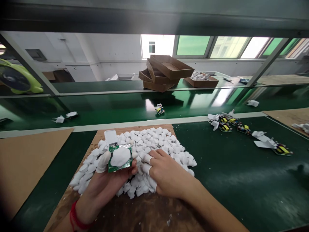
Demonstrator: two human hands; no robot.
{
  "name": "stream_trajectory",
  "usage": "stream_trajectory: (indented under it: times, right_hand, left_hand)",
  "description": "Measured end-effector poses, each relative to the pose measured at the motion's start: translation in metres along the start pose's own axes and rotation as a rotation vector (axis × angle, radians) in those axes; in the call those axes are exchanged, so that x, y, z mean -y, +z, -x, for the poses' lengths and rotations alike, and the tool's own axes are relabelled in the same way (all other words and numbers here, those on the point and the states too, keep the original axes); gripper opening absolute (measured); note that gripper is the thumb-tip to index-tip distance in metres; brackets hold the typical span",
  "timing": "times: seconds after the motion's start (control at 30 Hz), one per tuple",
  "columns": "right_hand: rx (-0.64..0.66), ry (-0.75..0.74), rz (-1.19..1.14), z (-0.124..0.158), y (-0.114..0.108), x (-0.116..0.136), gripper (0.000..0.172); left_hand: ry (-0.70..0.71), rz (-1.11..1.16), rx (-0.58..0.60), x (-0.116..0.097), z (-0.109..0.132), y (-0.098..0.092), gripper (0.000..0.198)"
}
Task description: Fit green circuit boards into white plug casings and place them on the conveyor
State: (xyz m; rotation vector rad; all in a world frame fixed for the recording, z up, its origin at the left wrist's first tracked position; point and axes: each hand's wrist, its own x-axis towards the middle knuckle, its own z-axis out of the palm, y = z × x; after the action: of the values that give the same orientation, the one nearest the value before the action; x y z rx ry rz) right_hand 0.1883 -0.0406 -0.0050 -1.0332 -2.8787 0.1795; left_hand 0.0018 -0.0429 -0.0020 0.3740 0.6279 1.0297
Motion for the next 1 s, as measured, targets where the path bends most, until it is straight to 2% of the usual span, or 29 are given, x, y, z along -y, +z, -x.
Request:
stream_trajectory:
  times: [0.23, 0.57, 0.73, 0.83, 1.0]
  right_hand:
    - [-0.002, -0.058, 0.02, 0.002, 0.002, -0.001, 0.024]
    - [0.067, -0.011, 0.032, 0.0, -0.001, 0.003, 0.016]
    - [0.045, 0.008, 0.048, 0.001, 0.001, 0.003, 0.012]
    - [0.032, 0.009, 0.041, 0.002, 0.002, 0.003, 0.016]
    - [-0.027, 0.055, 0.019, 0.003, 0.004, 0.002, 0.016]
  left_hand:
    - [-0.032, -0.014, 0.018, 0.002, 0.001, 0.0, 0.032]
    - [-0.029, -0.067, 0.033, 0.007, -0.002, -0.004, 0.032]
    - [-0.033, -0.073, 0.016, 0.012, -0.003, -0.005, 0.033]
    - [-0.044, -0.062, -0.003, 0.013, -0.002, -0.004, 0.033]
    - [-0.048, -0.085, 0.015, 0.011, 0.0, -0.003, 0.032]
